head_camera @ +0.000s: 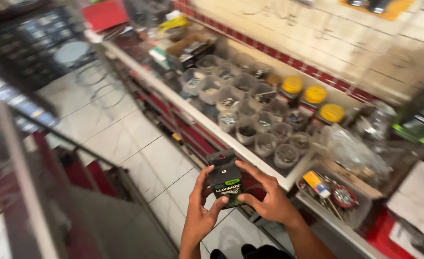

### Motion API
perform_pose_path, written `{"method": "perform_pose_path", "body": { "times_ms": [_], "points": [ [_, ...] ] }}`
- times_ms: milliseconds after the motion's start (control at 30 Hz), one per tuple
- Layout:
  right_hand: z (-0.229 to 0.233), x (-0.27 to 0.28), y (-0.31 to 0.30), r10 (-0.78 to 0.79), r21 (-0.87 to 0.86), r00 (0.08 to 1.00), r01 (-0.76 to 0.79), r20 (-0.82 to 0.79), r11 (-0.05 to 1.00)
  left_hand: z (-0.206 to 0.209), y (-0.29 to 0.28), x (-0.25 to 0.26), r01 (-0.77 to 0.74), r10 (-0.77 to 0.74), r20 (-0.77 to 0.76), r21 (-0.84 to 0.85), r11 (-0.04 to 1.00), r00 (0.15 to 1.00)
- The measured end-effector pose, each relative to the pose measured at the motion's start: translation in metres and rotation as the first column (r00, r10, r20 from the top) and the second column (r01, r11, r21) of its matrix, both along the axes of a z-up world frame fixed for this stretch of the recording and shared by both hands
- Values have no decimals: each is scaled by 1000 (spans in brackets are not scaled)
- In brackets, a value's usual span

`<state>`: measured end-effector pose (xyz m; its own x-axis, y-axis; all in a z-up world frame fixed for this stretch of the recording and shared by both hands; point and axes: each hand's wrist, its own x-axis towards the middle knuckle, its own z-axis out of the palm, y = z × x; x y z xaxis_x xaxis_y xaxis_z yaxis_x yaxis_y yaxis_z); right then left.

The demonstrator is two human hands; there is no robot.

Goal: The person picks up packaged motorcycle parts from a counter and places them onto hanging hooks on a wall display, then picks up a small black box and turns it over by hand to view different sides.

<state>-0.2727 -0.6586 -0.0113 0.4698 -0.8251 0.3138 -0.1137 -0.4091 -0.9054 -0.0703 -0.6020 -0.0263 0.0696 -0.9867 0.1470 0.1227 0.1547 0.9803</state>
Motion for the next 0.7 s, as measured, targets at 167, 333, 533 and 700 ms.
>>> {"method": "perform_pose_path", "body": {
  "times_ms": [167,333,533,700],
  "points": [
    [-8,-18,15,-185,112,982,180,35,977,-7,-22,-12,163,-164,5,-125,979,986],
    [-24,-49,36,-372,64,927,368,57,927,-7,-40,-39,334,-332,38,-87,938,942],
    [-11,-88,30,-533,101,831,524,158,846,19,-80,-81,489,-475,116,-188,852,872],
    [-12,-116,17,-546,82,781,549,305,832,28,-104,-114,563,-535,184,-182,806,825]
  ]
}}
